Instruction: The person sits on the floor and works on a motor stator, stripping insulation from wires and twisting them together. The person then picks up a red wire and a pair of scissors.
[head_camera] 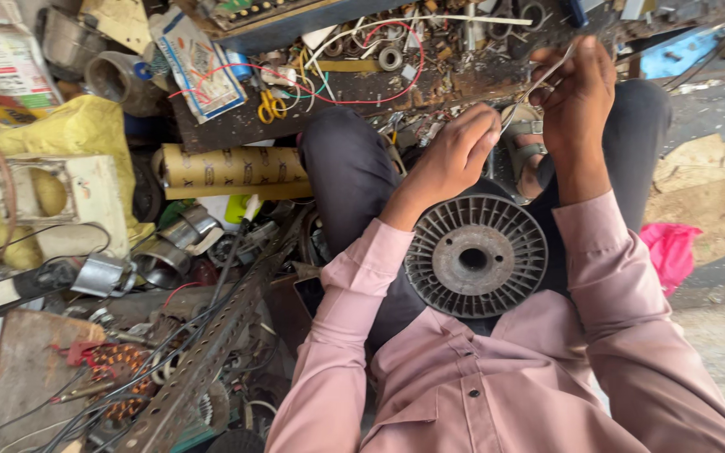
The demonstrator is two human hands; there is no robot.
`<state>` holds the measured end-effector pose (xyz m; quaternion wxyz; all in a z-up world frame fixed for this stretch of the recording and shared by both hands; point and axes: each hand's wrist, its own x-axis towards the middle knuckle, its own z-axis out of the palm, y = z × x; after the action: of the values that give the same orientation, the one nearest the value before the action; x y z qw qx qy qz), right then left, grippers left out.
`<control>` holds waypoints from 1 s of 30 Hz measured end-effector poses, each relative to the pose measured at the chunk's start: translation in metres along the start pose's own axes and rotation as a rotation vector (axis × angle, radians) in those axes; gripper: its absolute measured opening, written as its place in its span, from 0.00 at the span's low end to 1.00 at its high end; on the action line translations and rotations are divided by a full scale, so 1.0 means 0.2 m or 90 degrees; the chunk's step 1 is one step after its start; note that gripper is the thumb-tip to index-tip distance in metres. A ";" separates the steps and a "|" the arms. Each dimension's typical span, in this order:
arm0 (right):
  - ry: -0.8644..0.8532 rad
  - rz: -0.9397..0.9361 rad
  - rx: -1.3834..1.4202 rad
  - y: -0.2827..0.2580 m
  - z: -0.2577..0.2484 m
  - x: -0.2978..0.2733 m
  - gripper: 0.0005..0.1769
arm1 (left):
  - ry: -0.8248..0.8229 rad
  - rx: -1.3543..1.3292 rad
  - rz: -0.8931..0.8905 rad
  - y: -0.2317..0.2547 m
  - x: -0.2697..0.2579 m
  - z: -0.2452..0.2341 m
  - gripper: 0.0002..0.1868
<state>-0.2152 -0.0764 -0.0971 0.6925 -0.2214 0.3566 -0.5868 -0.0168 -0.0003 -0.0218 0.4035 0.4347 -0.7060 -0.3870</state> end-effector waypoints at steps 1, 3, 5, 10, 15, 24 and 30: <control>-0.022 0.048 0.038 -0.02 0.04 -0.03 0.17 | 0.006 0.002 -0.017 -0.01 0.01 0.00 0.06; -0.080 0.073 -0.012 -0.02 0.10 -0.05 0.15 | 0.030 0.004 -0.024 -0.03 0.02 0.00 0.08; -0.156 0.046 -0.121 -0.01 0.11 -0.06 0.13 | 0.067 0.001 -0.011 -0.05 0.02 0.00 0.10; -0.226 0.024 -0.273 0.06 0.07 -0.07 0.07 | 0.125 -0.271 -0.120 -0.13 -0.01 -0.01 0.12; -0.255 0.013 -0.202 0.06 0.08 -0.09 0.07 | 0.160 -0.364 -0.164 -0.12 0.00 -0.02 0.11; -0.136 0.036 -0.119 0.07 0.15 -0.12 0.12 | 0.212 -0.729 -0.117 -0.13 0.02 0.03 0.11; -0.054 0.008 -0.105 0.03 0.14 -0.13 0.13 | 0.213 -0.644 -0.101 -0.12 -0.01 0.00 0.13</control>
<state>-0.1909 -0.0525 -0.0773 0.6901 -0.2998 0.3754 -0.5413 -0.0079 -0.0057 -0.0438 0.6390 0.2936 -0.3230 -0.6334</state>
